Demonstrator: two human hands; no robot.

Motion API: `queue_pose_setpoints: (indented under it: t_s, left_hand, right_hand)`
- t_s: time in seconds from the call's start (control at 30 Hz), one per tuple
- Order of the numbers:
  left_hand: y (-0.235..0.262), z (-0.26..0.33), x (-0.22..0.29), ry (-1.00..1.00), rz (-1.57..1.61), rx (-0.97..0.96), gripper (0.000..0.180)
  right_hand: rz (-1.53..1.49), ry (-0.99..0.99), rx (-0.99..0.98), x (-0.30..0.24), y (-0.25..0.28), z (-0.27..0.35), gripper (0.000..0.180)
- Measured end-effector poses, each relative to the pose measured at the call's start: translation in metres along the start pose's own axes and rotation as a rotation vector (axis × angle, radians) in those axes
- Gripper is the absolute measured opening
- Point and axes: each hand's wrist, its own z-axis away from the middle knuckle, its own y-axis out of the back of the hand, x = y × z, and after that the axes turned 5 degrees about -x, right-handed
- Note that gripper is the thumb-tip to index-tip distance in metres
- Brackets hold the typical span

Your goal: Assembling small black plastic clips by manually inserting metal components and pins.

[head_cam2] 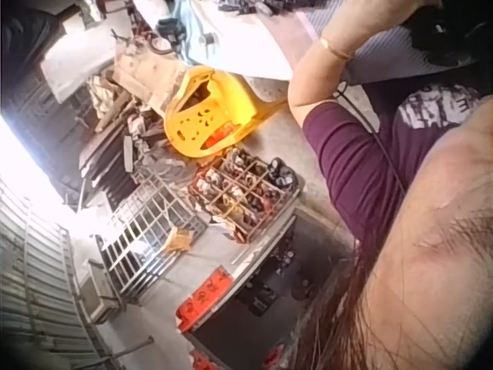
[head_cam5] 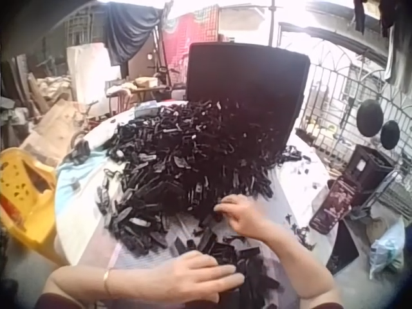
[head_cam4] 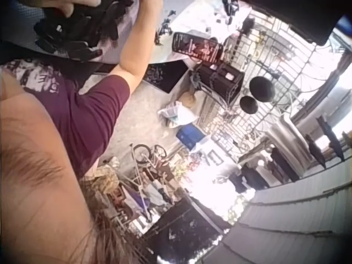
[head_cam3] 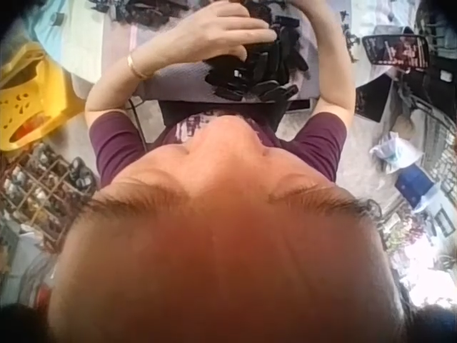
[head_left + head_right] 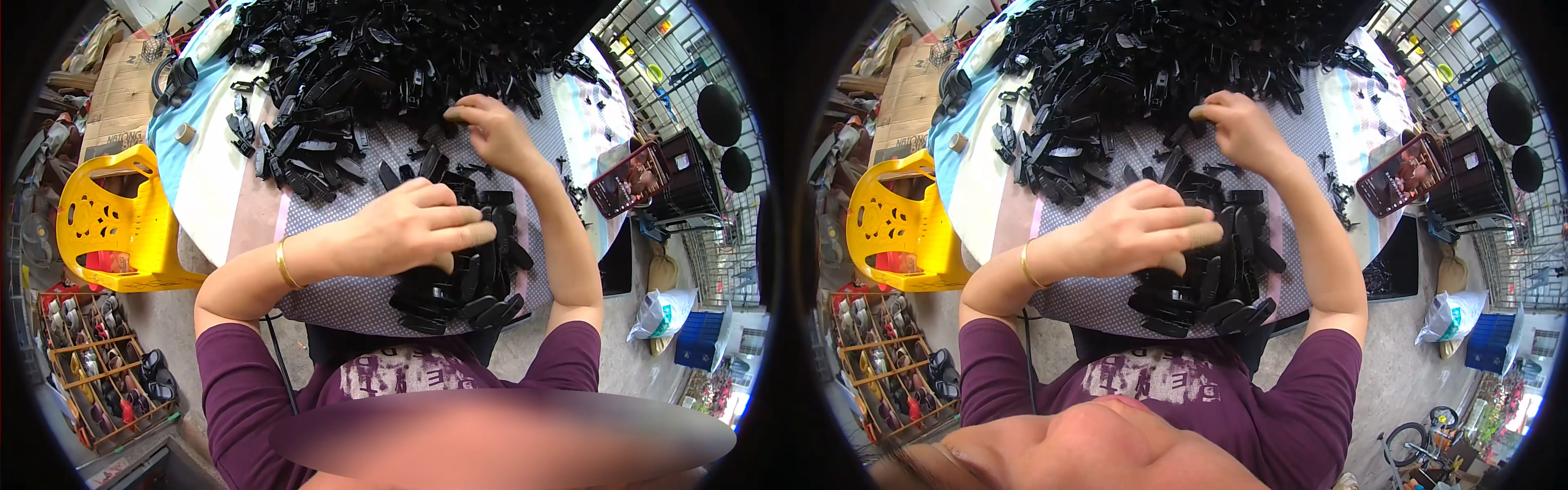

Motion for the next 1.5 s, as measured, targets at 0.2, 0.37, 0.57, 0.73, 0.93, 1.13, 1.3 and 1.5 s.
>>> queue_pose_setpoints:
  t_s: [0.2, 0.37, 0.57, 0.73, 0.93, 1.13, 1.3, 1.5]
  left_hand:
    - [0.038, 0.007, -0.032, 0.368, -0.09, 0.155, 0.023]
    - [0.044, 0.023, -0.062, 0.827, 0.171, 0.212, 0.018]
    - [0.017, 0.019, -0.066, 0.95, 0.525, 0.274, 0.029]
    - [0.001, 0.022, -0.067, 0.921, 1.281, 0.532, 0.032]
    - [0.007, 0.018, -0.06, 0.828, 1.192, 0.545, 0.033]
    - [0.008, 0.019, -0.059, 0.85, 1.248, 0.585, 0.036]
    - [0.009, 0.027, -0.065, 0.885, 1.275, 0.501, 0.035]
    - [0.005, 0.02, -0.056, 0.858, 1.068, 0.378, 0.034]
  right_hand:
    - [0.046, -0.115, -0.043, -0.01, -0.007, -0.003, 0.025]
    - [0.039, -0.252, -0.007, -0.012, -0.014, -0.008, 0.021]
    - [-0.052, -0.378, 0.182, -0.019, -0.001, -0.008, 0.019]
    - [-0.542, -0.228, 0.184, -0.062, -0.004, -0.012, 0.015]
    - [-0.74, -0.156, 0.098, -0.05, -0.008, -0.014, 0.022]
    - [-0.19, 0.054, 0.02, -0.014, -0.007, -0.013, 0.028]
    - [0.078, 0.038, -0.233, -0.02, -0.001, -0.011, 0.03]
    - [-0.361, -0.188, 0.094, -0.029, 0.0, -0.011, 0.026]
